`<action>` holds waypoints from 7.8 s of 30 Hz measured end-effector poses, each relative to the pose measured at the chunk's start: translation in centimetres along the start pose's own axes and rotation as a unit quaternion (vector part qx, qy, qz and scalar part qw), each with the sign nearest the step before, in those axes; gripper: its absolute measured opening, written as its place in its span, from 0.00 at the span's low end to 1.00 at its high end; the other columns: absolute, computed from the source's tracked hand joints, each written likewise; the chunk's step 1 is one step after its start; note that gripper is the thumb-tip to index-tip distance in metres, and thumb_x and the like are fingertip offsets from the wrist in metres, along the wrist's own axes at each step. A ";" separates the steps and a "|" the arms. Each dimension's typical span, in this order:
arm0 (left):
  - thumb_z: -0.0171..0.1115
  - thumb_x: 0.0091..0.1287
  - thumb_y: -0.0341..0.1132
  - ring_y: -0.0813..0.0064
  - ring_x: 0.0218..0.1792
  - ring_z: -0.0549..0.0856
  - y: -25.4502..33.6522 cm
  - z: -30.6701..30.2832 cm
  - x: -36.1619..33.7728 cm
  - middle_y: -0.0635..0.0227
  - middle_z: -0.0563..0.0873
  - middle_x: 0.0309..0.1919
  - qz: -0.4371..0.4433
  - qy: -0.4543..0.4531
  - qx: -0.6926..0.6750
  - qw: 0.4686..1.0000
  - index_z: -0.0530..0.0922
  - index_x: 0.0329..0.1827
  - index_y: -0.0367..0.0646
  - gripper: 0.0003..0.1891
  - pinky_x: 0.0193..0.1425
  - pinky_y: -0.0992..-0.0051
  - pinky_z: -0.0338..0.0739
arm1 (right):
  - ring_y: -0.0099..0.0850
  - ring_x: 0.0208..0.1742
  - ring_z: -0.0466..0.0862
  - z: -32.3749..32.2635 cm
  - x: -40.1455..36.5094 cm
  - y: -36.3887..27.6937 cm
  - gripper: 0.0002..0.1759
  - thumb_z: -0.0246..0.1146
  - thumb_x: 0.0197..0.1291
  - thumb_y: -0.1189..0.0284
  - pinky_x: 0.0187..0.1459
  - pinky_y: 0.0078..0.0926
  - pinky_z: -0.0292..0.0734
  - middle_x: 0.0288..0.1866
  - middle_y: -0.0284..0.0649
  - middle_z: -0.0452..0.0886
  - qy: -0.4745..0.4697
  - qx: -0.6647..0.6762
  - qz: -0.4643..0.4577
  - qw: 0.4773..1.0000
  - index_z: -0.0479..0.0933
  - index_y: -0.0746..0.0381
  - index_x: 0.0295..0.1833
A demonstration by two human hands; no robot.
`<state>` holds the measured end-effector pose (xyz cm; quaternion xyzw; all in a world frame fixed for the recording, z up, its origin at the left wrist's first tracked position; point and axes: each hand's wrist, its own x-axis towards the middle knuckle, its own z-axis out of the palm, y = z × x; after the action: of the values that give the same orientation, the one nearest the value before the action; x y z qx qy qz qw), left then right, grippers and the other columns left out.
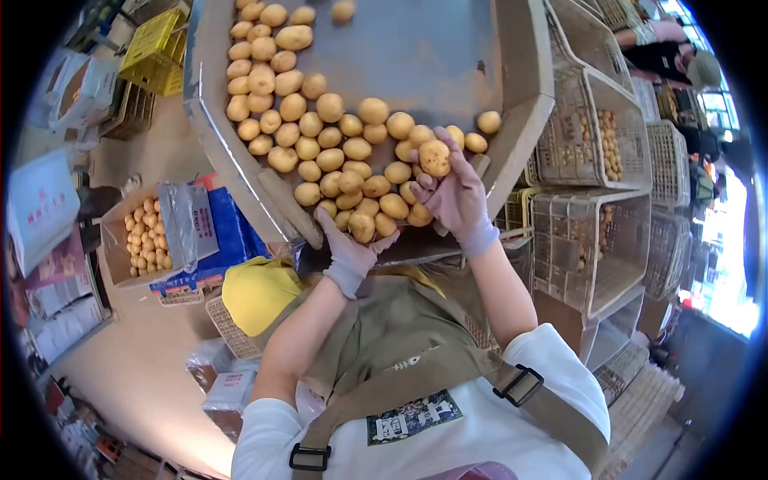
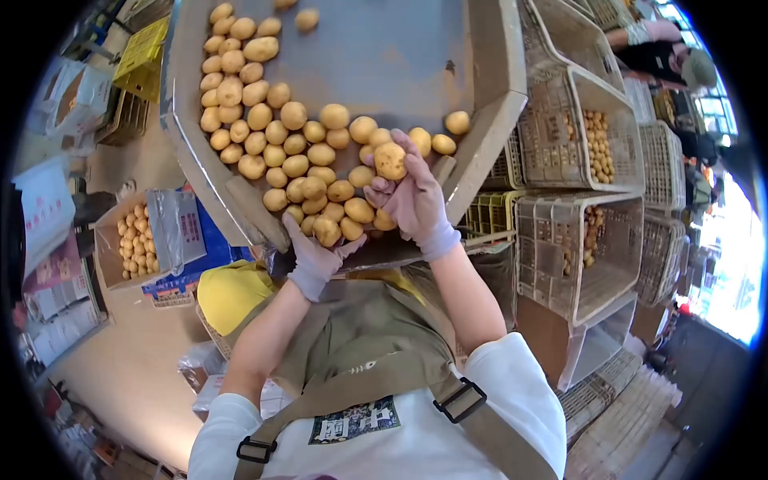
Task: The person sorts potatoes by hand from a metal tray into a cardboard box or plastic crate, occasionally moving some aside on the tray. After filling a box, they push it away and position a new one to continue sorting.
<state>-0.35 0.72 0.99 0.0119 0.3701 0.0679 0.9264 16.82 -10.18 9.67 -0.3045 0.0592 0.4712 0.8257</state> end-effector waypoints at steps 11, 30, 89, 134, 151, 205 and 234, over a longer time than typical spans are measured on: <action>0.39 0.54 0.88 0.49 0.77 0.64 0.6 -0.7 0.0 0.64 0.62 0.79 -0.024 -0.096 0.078 0.992 0.56 0.82 0.58 0.59 0.69 0.37 0.70 | 0.42 0.52 0.85 7.4 -5.2 -3.5 0.24 0.67 0.61 0.74 0.58 0.35 0.80 0.60 0.44 0.79 -0.075 -0.682 -0.486 0.542 0.79 0.58 0.64; 0.39 0.56 0.87 0.57 0.73 0.71 1.0 1.1 -1.6 0.63 0.69 0.75 -0.058 -0.037 0.000 0.998 0.61 0.79 0.50 0.58 0.74 0.59 0.70 | 0.45 0.71 0.71 1.5 -3.9 5.5 0.30 0.72 0.45 0.68 0.72 0.59 0.60 0.67 0.40 0.74 -0.261 -0.874 -0.284 0.297 0.79 0.40 0.58; 0.37 0.66 0.80 0.47 0.74 0.69 0.2 -0.6 -0.3 0.61 0.65 0.78 -0.016 -0.040 -0.051 0.998 0.59 0.80 0.53 0.49 0.71 0.33 0.67 | 0.48 0.71 0.71 -0.4 -1.4 2.2 0.33 0.70 0.50 0.72 0.72 0.67 0.53 0.70 0.44 0.73 0.031 -0.942 -0.276 0.187 0.76 0.46 0.66; 0.47 0.69 0.73 0.65 0.75 0.65 0.4 -0.3 -1.5 0.72 0.65 0.76 -0.015 0.037 -0.022 0.999 0.59 0.80 0.56 0.43 0.78 0.36 0.48 | 0.55 0.75 0.68 -1.3 -3.3 4.6 0.28 0.66 0.58 0.57 0.75 0.71 0.46 0.73 0.47 0.72 -0.033 -0.943 -0.152 0.294 0.79 0.40 0.67; 0.43 0.63 0.80 0.56 0.76 0.66 -0.1 -0.1 -0.2 0.65 0.64 0.77 -0.036 -0.008 -0.051 0.998 0.56 0.80 0.55 0.50 0.74 0.41 0.67 | 0.47 0.42 0.86 3.0 3.9 5.6 0.19 0.61 0.65 0.64 0.39 0.48 0.81 0.53 0.52 0.82 -0.028 -0.938 -0.104 0.329 0.76 0.52 0.61; 0.45 0.69 0.73 0.48 0.78 0.62 0.1 -1.7 -0.1 0.61 0.59 0.80 -0.045 -0.116 -0.122 0.985 0.56 0.81 0.53 0.45 0.74 0.34 0.62 | 0.39 0.62 0.82 -12.0 -10.5 15.0 0.23 0.54 0.63 0.73 0.59 0.39 0.75 0.65 0.38 0.81 -0.163 -0.889 0.113 0.413 0.78 0.49 0.64; 0.45 0.64 0.80 0.57 0.74 0.68 0.5 -1.4 -1.9 0.61 0.67 0.75 0.004 -0.039 -0.019 0.999 0.60 0.79 0.50 0.51 0.74 0.44 0.63 | 0.62 0.78 0.57 -2.5 -2.8 7.2 0.34 0.67 0.58 0.56 0.76 0.63 0.47 0.79 0.45 0.63 -0.113 -0.927 -0.145 0.327 0.73 0.32 0.73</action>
<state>-2.76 0.93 1.36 -0.0019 0.3321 0.0779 0.9400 9.92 -10.96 5.50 -0.8202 -0.5550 0.1238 0.0626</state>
